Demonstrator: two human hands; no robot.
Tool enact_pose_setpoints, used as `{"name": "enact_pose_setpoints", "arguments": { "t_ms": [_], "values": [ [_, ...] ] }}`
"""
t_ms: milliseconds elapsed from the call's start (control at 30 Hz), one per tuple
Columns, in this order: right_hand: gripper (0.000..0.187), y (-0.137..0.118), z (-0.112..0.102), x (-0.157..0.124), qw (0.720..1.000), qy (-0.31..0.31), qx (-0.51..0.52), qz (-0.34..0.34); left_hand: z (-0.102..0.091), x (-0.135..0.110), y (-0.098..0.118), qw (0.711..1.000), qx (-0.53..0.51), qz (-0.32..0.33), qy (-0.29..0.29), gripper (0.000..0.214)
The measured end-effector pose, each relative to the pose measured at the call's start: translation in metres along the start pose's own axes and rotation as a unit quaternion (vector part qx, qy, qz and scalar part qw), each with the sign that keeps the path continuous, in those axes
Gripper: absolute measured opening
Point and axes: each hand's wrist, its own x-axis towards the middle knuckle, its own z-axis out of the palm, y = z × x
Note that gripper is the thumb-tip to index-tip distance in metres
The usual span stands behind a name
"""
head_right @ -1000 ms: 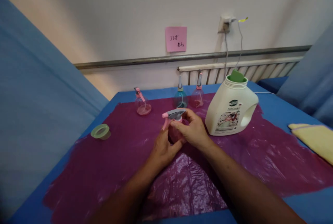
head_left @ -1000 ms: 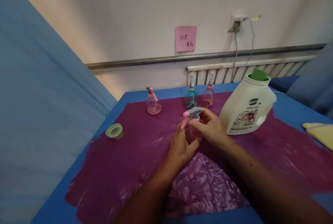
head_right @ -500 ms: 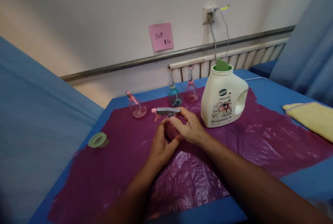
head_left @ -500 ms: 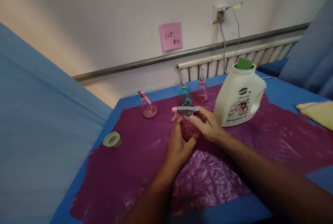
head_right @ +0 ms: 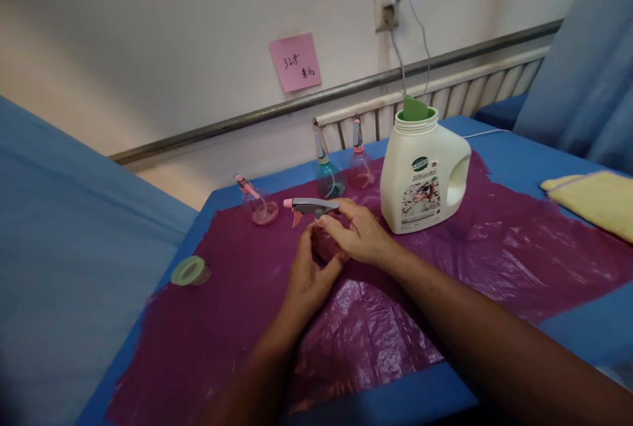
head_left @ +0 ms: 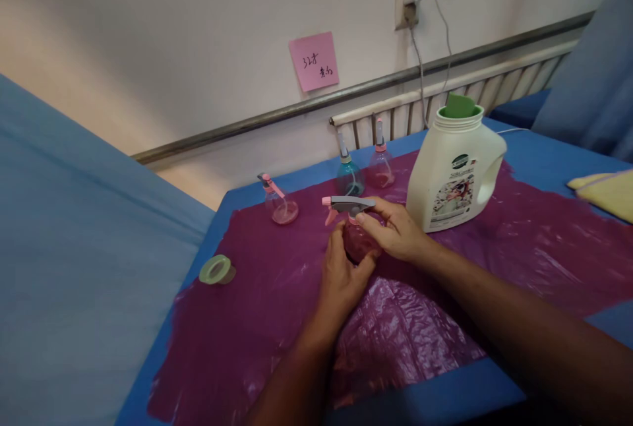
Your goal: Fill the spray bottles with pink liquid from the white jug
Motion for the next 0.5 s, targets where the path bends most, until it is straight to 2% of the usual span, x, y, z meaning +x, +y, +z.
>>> {"name": "enact_pose_setpoints", "arguments": {
  "t_ms": [167,300,500],
  "values": [
    [0.027,0.004,0.002,-0.002,1.000,0.019,-0.012,0.008,0.000,0.000,-0.001,1.000,0.003,-0.004,0.004,0.082],
    [0.030,0.014,0.010,-0.002,0.998,0.050,0.023,0.026,-0.002,-0.001,-0.001,1.000,0.005,-0.011,-0.001,0.082],
    [0.036,0.013,0.021,0.002,0.994,0.081,0.052,0.052,-0.003,0.001,0.004,1.000,0.011,0.025,0.007,0.068]
  ]
}}
